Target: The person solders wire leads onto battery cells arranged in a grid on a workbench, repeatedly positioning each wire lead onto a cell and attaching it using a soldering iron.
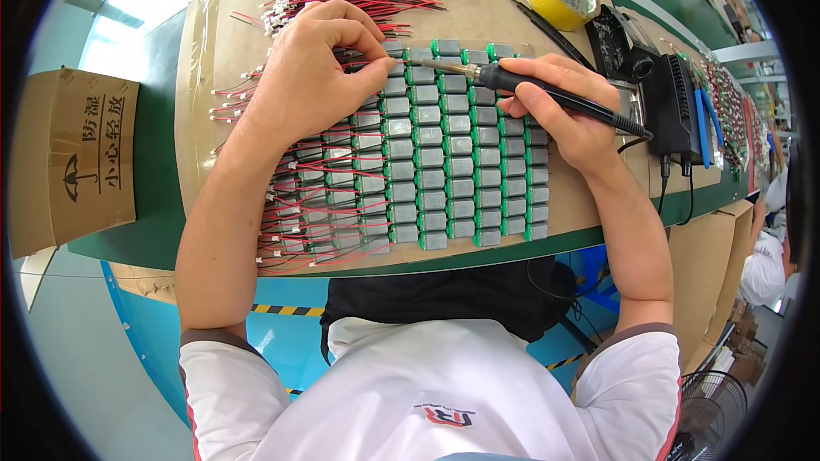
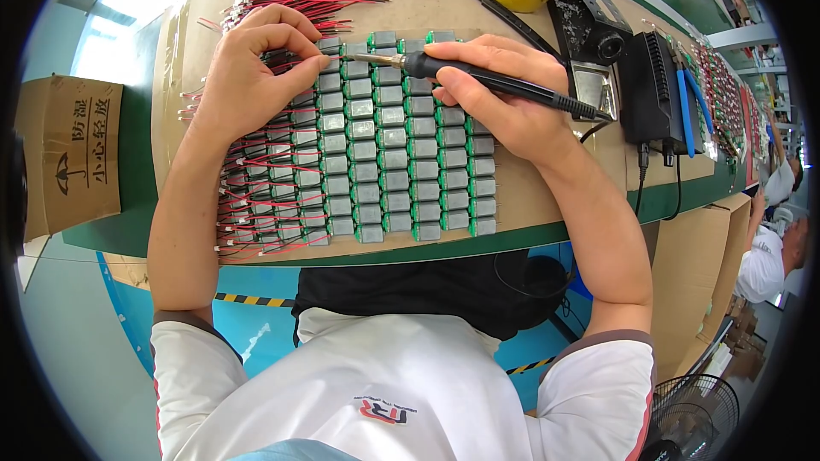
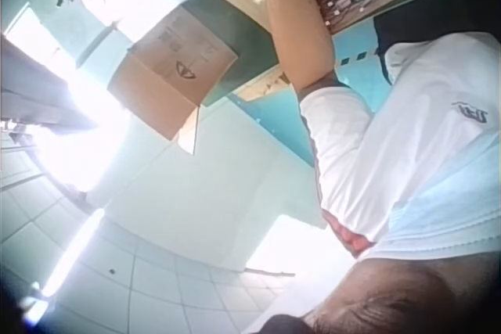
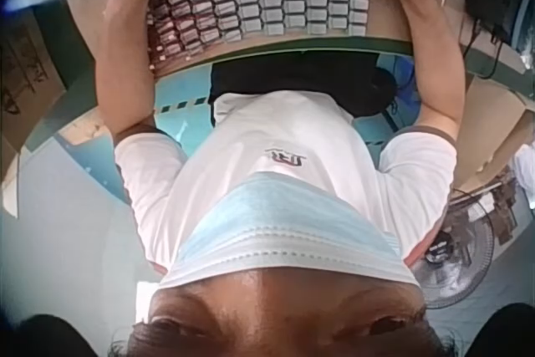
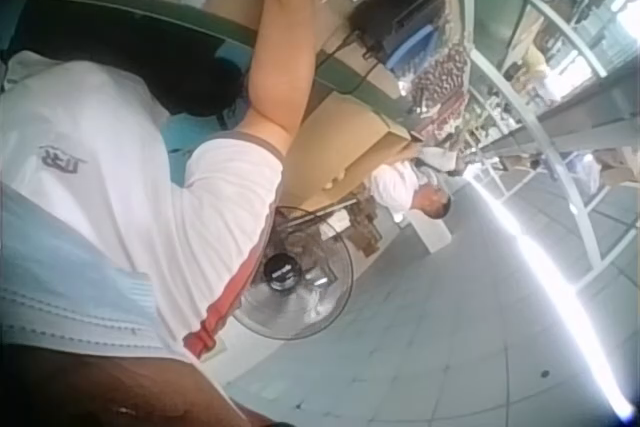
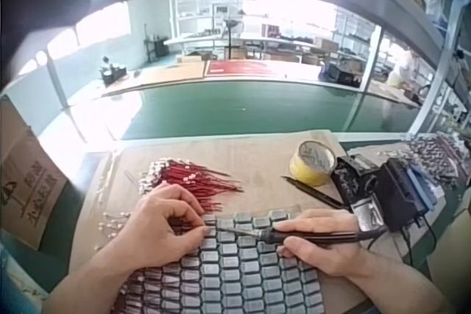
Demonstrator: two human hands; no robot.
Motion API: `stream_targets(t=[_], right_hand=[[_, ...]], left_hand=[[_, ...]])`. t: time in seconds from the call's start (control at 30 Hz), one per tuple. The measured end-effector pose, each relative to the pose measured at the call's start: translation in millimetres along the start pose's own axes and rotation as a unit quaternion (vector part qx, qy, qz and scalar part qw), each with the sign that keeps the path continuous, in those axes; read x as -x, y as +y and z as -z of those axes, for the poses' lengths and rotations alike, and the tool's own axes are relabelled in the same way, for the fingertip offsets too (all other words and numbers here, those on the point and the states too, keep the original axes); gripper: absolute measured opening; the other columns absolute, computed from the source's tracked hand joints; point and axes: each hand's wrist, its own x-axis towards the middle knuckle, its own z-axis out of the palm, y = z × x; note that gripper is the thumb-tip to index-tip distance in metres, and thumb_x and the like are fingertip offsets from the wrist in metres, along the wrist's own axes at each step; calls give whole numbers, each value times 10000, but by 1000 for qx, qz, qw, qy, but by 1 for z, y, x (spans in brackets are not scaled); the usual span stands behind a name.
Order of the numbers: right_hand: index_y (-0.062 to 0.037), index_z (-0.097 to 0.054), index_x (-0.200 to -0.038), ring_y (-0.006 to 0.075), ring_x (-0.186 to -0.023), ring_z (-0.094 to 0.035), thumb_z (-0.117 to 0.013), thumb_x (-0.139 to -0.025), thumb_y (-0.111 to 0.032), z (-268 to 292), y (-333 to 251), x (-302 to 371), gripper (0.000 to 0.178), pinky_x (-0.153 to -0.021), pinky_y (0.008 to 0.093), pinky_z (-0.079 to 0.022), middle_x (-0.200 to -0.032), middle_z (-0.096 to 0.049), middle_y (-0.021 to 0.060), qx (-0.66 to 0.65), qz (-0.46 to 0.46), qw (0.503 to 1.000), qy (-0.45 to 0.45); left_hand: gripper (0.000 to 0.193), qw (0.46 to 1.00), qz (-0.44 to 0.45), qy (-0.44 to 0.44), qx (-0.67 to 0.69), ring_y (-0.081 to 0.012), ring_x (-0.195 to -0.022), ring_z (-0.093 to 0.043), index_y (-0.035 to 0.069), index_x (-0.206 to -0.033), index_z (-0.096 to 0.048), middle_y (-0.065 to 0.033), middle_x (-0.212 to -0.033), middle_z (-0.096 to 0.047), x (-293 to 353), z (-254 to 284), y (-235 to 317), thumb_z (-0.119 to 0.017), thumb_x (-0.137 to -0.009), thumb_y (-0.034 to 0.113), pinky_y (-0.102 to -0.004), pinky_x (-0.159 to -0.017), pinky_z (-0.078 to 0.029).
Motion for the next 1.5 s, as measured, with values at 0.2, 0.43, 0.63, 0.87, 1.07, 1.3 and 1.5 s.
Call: stream_targets(t=[0.2, 0.43, 0.63, 0.87, 1.07, 1.3, 1.5], right_hand=[[112, -757, -1245, 203, -827, -806, -697, -995, 38, 1, 4, 3, 267, -721, 281, -663, -972, -771, 161, -36, 17, 999, 9], [110, -743, -1279, 203, -845, -803, -687, -1027, 22, 0, 3, 0, 272, -765, 292, -654, -981, -766, 163, -50, 14, 998, 42], [-3, -726, -1371, 160, -878, -788, -671, -1094, -76, -7, -7, -42, 292, -828, 292, -646, -1030, -816, 110, -24, 42, 997, 60], [-97, -765, -1176, 339, -922, -768, -721, -1034, -112, -20, 31, -116, 149, -828, 405, -606, -996, -788, 164, 220, 192, 956, 1], [-85, -754, -1187, 331, -939, -719, -727, -952, -42, -29, 52, -123, 240, -861, 438, -591, -948, -765, 128, 262, 189, 944, -59], [-69, -758, -1188, 296, -925, -722, -746, -913, -11, -28, 46, -121, 282, -851, 410, -593, -939, -771, 97, 286, 194, 938, -45], [-100, -756, -1164, 355, -853, -711, -718, -959, -46, -19, 37, -109, 216, -774, 468, -582, -898, -751, 148, 282, 238, 929, 25]], left_hand=[[119, 1000, 0, 0, -1, -181, -1037, -685, -22, -845, -767, -60, -1078, -728, 0, 0, 0, -836, -856, 74, -328, -953, -543], [126, 1000, 2, -3, 9, -191, -1042, -687, -19, -842, -768, -57, -1072, -729, 0, -2, -2, -839, -856, 84, -334, -945, -541], [124, 1000, 0, 1, -1, -210, -1052, -678, -4, -824, -771, -52, -1055, -730, -1, -1, -2, -846, -846, 92, -358, -956, -545], [105, 1000, -24, 17, 0, -229, -1050, -677, 10, -813, -783, -62, -1050, -734, -1, -4, -5, -856, -821, 84, -377, -956, -549], [96, 999, -22, 25, 4, -244, -1069, -673, 28, -805, -786, -57, -1038, -738, -1, -6, -7, -853, -815, 95, -388, -966, -548], [106, 999, -20, 25, 8, -257, -1067, -672, 26, -802, -780, -58, -1036, -740, 0, -5, -8, -855, -813, 100, -389, -981, -540], [113, 1000, -5, 13, -4, -251, -1074, -684, -1, -797, -781, -73, -1053, -742, -2, -4, -4, -852, -815, 86, -400, -992, -544]])
